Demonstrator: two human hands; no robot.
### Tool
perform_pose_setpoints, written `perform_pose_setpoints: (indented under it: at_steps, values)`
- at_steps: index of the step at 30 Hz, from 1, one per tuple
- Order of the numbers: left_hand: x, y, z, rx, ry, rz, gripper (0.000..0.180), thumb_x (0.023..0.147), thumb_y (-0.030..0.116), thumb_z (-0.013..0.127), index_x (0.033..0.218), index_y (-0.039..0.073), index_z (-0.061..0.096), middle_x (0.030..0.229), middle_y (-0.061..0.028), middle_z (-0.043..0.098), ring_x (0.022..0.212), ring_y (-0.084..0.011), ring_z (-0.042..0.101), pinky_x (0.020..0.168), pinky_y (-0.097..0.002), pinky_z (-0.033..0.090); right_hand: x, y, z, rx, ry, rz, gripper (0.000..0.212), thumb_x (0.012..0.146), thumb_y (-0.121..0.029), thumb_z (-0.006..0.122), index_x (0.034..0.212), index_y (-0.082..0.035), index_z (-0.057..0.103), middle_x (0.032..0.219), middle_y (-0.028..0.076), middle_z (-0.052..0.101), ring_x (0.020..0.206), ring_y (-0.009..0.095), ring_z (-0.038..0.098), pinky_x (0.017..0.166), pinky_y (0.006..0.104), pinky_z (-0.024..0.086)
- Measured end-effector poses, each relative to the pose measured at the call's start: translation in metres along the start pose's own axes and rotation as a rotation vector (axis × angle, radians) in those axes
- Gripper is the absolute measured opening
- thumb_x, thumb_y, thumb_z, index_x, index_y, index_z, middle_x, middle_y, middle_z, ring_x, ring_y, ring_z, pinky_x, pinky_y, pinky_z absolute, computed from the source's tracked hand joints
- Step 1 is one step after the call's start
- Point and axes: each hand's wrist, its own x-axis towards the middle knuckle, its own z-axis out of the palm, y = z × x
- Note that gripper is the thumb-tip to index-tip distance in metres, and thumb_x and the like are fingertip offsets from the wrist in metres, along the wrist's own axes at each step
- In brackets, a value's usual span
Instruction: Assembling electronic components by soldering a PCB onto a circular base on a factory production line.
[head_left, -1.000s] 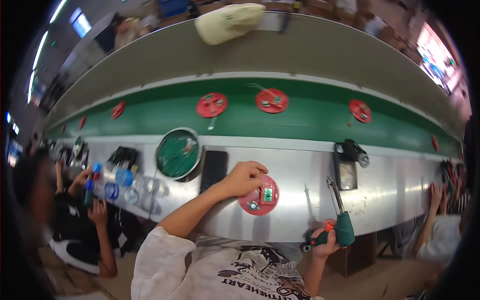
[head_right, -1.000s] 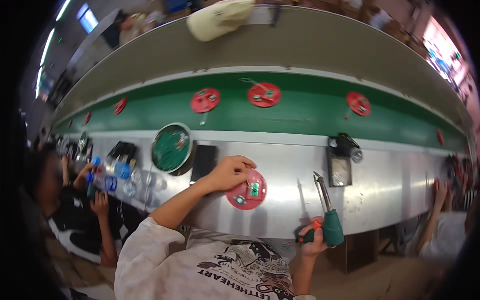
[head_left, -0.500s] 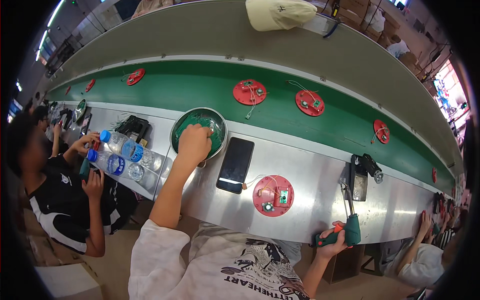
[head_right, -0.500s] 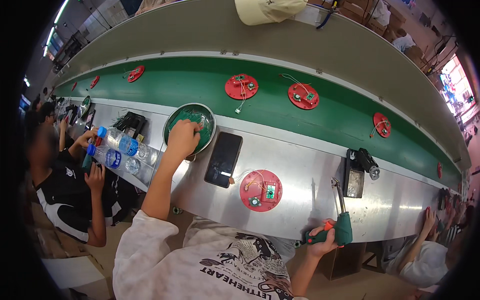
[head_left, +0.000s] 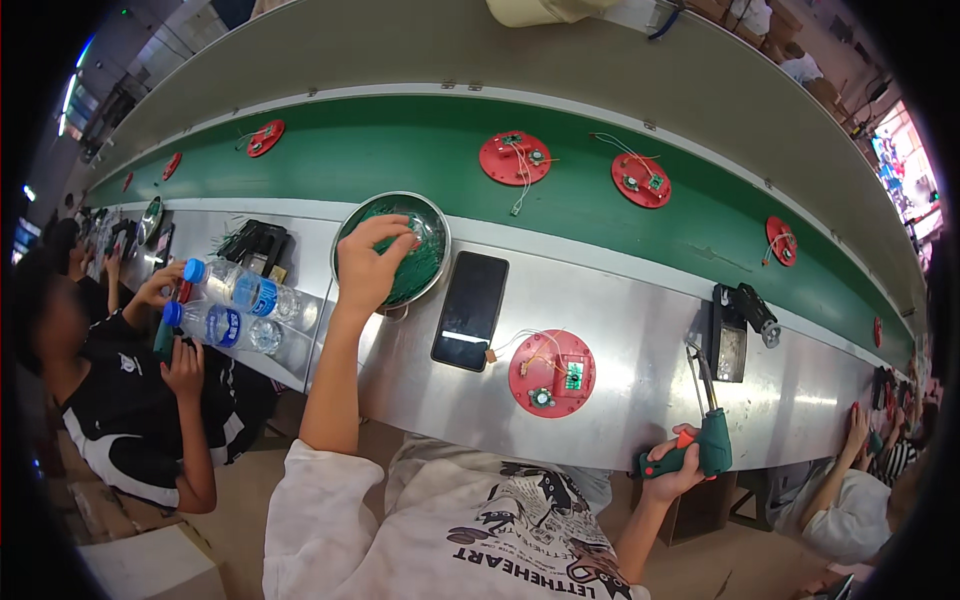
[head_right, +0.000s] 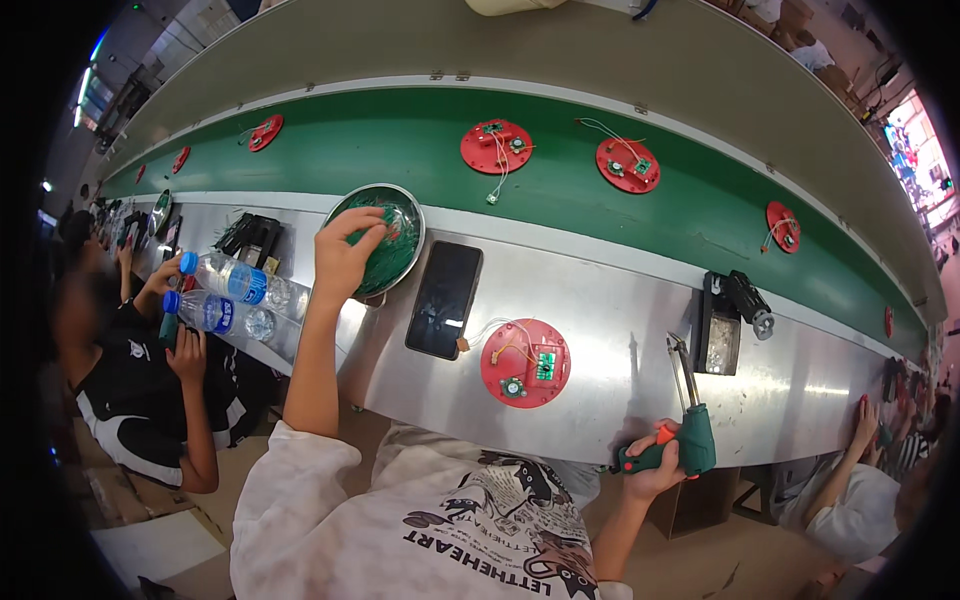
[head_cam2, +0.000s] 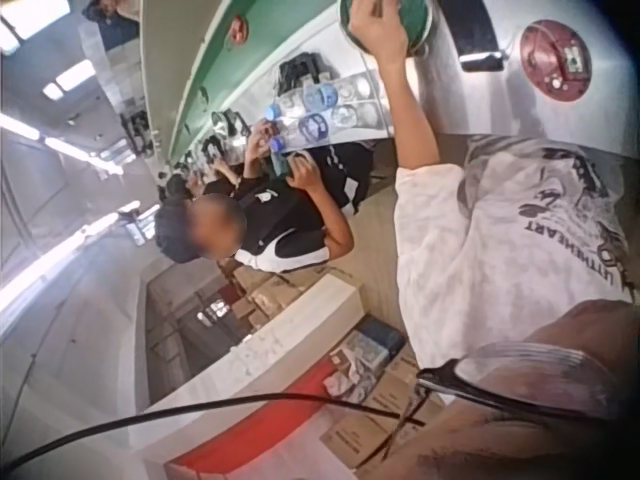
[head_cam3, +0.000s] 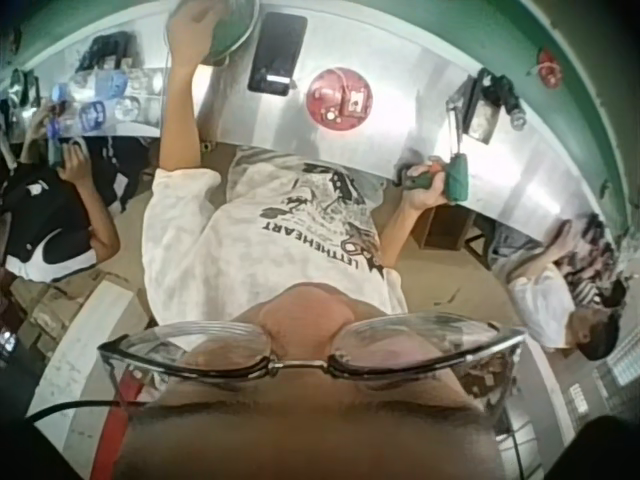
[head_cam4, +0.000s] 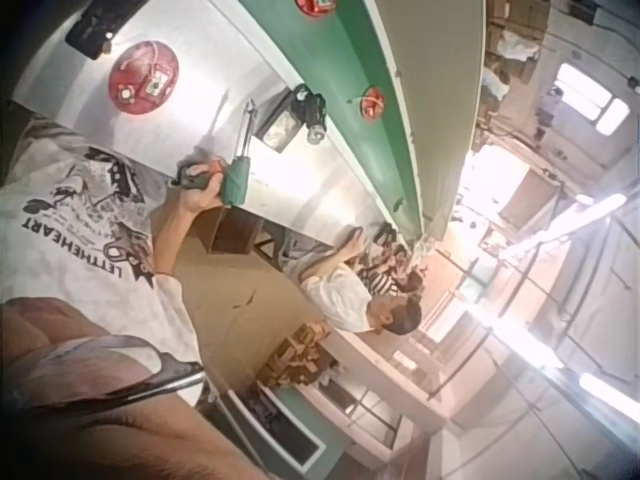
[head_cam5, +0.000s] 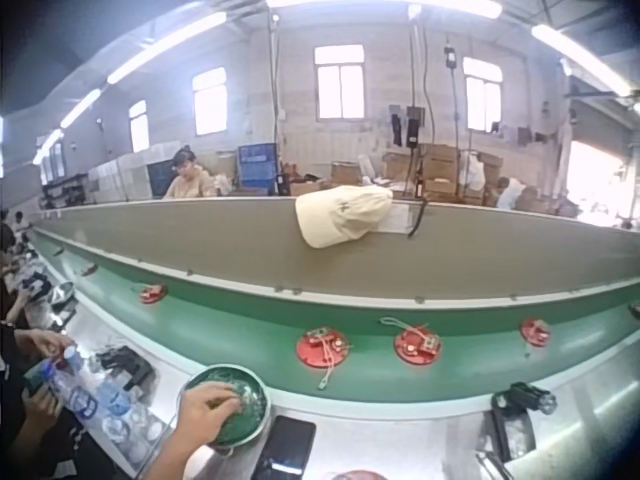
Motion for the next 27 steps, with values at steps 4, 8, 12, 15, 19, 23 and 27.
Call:
perform_pose_setpoints:
  at_steps: [4, 8, 12, 15, 19, 23, 27]
  values:
    - [-0.006, 0.012, -0.006, -0.064, 0.024, -0.099, 0.015, 0.092, 0.009, 0.073, 0.102, -0.001, 0.077, 0.099, -0.0148, 0.077, 0.083, -0.0216, 0.074, 0.075, -0.0314, 0.056, -0.001, -0.005, 0.011, -0.004, -0.015, 0.002, 0.032, 0.103, -0.023, 0.052, 0.119, 0.005, 0.053, 0.103, 0.018, 0.061, 0.048, 0.014, 0.055, 0.042, 0.0268, 0.046]
    - [-0.008, 0.017, -0.011, 0.0, 0.055, -0.087, 0.018, 0.095, 0.008, 0.069, 0.107, -0.005, 0.075, 0.083, -0.0114, 0.077, 0.075, -0.0148, 0.072, 0.072, -0.0282, 0.057, 0.0, -0.003, 0.006, -0.024, -0.019, -0.01, 0.033, 0.102, -0.023, 0.052, 0.119, 0.005, 0.054, 0.103, 0.018, 0.061, 0.048, 0.015, 0.055, 0.042, 0.0266, 0.045]
    - [-0.008, 0.022, -0.014, -0.001, 0.074, -0.102, 0.018, 0.096, 0.008, 0.069, 0.107, -0.005, 0.074, 0.085, -0.0125, 0.077, 0.075, -0.0157, 0.072, 0.071, -0.0289, 0.056, 0.002, -0.001, 0.001, -0.03, -0.042, -0.008, 0.033, 0.102, -0.023, 0.052, 0.119, 0.005, 0.054, 0.104, 0.019, 0.061, 0.048, 0.015, 0.055, 0.042, 0.0263, 0.045]
    - [-0.006, 0.021, -0.019, 0.153, 0.056, -0.055, 0.015, 0.092, 0.007, 0.071, 0.103, -0.002, 0.076, 0.086, -0.0124, 0.077, 0.079, -0.0223, 0.073, 0.074, -0.0337, 0.056, 0.003, -0.001, 0.005, -0.034, -0.04, -0.008, 0.033, 0.102, -0.023, 0.052, 0.119, 0.005, 0.054, 0.104, 0.019, 0.061, 0.048, 0.015, 0.056, 0.042, 0.0262, 0.045]
    - [-0.001, 0.016, -0.01, 0.347, -0.101, 0.271, 0.009, 0.084, 0.007, 0.075, 0.092, 0.005, 0.078, 0.091, -0.0064, 0.073, 0.093, -0.0287, 0.066, 0.082, -0.0407, 0.052, 0.002, -0.003, 0.005, -0.041, -0.021, -0.014, 0.033, 0.102, -0.022, 0.052, 0.12, 0.005, 0.054, 0.104, 0.019, 0.062, 0.048, 0.015, 0.056, 0.042, 0.0262, 0.044]
    - [0.003, 0.009, 0.001, 0.578, -0.263, 0.36, 0.005, 0.081, 0.008, 0.073, 0.082, 0.009, 0.078, 0.093, -0.0026, 0.067, 0.096, -0.0262, 0.059, 0.083, -0.0404, 0.047, 0.002, -0.002, 0.006, -0.039, -0.012, -0.011, 0.033, 0.102, -0.023, 0.053, 0.12, 0.005, 0.053, 0.104, 0.019, 0.062, 0.047, 0.015, 0.056, 0.042, 0.0261, 0.044]
    - [0.004, -0.002, 0.007, 0.615, -0.3, 0.355, 0.005, 0.081, 0.009, 0.072, 0.082, 0.009, 0.077, 0.093, -0.0042, 0.065, 0.096, -0.0265, 0.057, 0.084, -0.0409, 0.046, 0.001, -0.002, 0.006, -0.043, -0.027, -0.019, 0.035, 0.101, -0.025, 0.054, 0.12, 0.005, 0.053, 0.103, 0.019, 0.062, 0.047, 0.014, 0.056, 0.042, 0.0261, 0.044]
